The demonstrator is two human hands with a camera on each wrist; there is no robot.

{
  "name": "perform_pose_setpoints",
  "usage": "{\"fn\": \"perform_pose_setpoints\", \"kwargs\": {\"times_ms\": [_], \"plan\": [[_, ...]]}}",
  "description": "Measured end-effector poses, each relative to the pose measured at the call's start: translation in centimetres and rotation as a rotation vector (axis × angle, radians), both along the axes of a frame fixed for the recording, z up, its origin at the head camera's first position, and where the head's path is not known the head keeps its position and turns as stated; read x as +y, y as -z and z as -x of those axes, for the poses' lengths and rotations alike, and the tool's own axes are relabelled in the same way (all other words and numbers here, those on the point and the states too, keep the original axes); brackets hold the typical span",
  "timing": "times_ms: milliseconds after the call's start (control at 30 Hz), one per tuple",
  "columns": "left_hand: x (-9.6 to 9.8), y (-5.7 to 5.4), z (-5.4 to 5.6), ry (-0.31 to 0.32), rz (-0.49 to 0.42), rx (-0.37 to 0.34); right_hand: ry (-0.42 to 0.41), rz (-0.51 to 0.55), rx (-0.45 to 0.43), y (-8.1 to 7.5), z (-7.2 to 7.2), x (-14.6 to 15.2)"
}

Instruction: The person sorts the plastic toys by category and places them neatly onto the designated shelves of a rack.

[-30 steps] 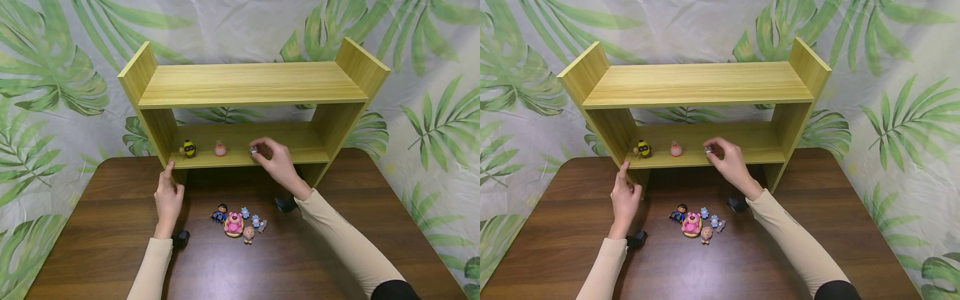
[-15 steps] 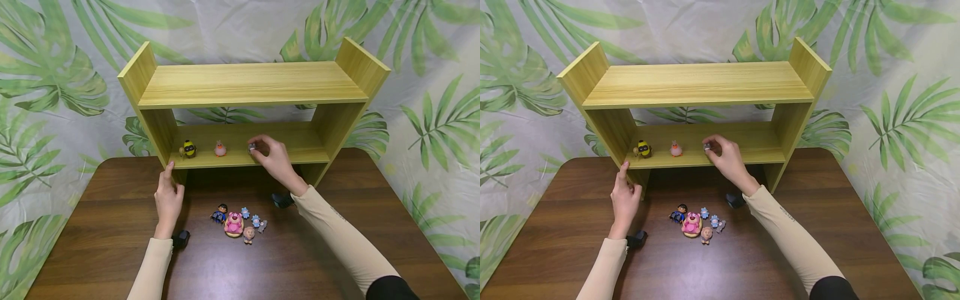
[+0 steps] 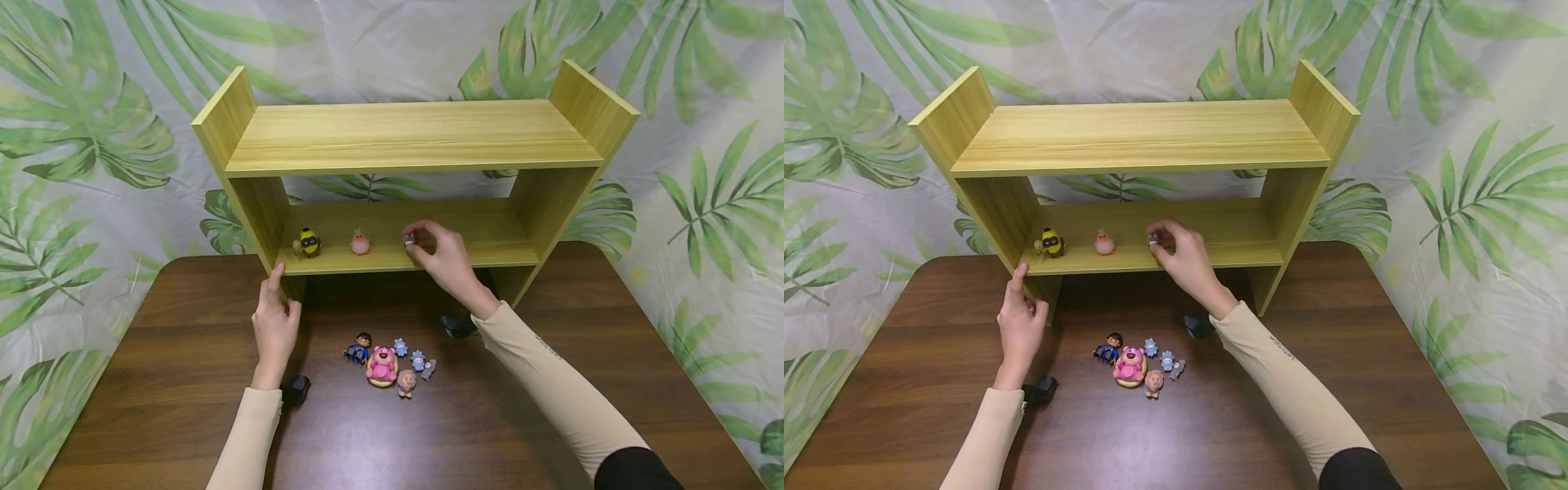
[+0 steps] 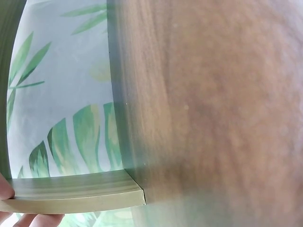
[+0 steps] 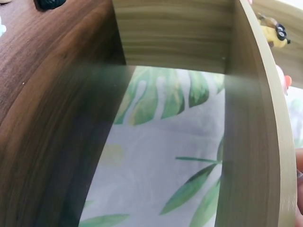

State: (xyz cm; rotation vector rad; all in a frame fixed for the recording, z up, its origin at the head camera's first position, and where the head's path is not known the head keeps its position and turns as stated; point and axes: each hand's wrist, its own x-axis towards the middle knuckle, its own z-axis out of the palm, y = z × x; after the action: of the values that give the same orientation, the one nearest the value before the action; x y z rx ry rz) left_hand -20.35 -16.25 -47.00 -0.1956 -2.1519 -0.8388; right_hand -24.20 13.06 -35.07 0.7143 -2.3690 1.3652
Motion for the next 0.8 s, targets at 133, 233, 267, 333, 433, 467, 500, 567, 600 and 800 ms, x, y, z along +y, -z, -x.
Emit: {"fn": "perform_pose_setpoints", "kwargs": {"times_ms": [133,233,267,333,433,467,500,567,600,800], "plan": [[0.0,0.0,0.0,0.002,0.001,-0.001,-0.007,-0.003,-0.004,0.0,-0.1,0.0],[-0.1,0.0,0.0,0.002,0.002,-0.002,-0.016,0.004,-0.005,-0.1,-0.1,0.0],[-0.1,0.0,0.0,0.002,0.003,-0.003,-0.018,0.005,-0.007,-0.1,-0.1,0.0],[0.0,0.0,0.1,-0.001,0.005,-0.005,-0.020,0.008,-0.008,-0.1,-0.2,0.1],[0.0,0.0,0.1,-0.003,0.005,-0.007,-0.021,0.013,-0.015,0.0,-0.2,0.1],[0.0,0.0,0.1,-0.003,0.005,-0.008,-0.023,0.018,-0.019,0.0,-0.2,0.2],[0.0,0.0,0.0,-0.002,0.005,-0.010,-0.024,0.022,-0.021,0.0,-0.2,0.2],[-0.1,0.0,0.0,-0.001,0.004,-0.011,-0.026,0.031,-0.028,0.0,-0.3,0.3],[-0.1,0.0,0.0,0.001,0.004,-0.012,-0.028,0.036,-0.030,0.0,-0.3,0.4],[-0.1,0.1,0.0,0.002,0.003,-0.011,-0.017,0.069,-0.041,-0.1,-0.7,1.0]]}}
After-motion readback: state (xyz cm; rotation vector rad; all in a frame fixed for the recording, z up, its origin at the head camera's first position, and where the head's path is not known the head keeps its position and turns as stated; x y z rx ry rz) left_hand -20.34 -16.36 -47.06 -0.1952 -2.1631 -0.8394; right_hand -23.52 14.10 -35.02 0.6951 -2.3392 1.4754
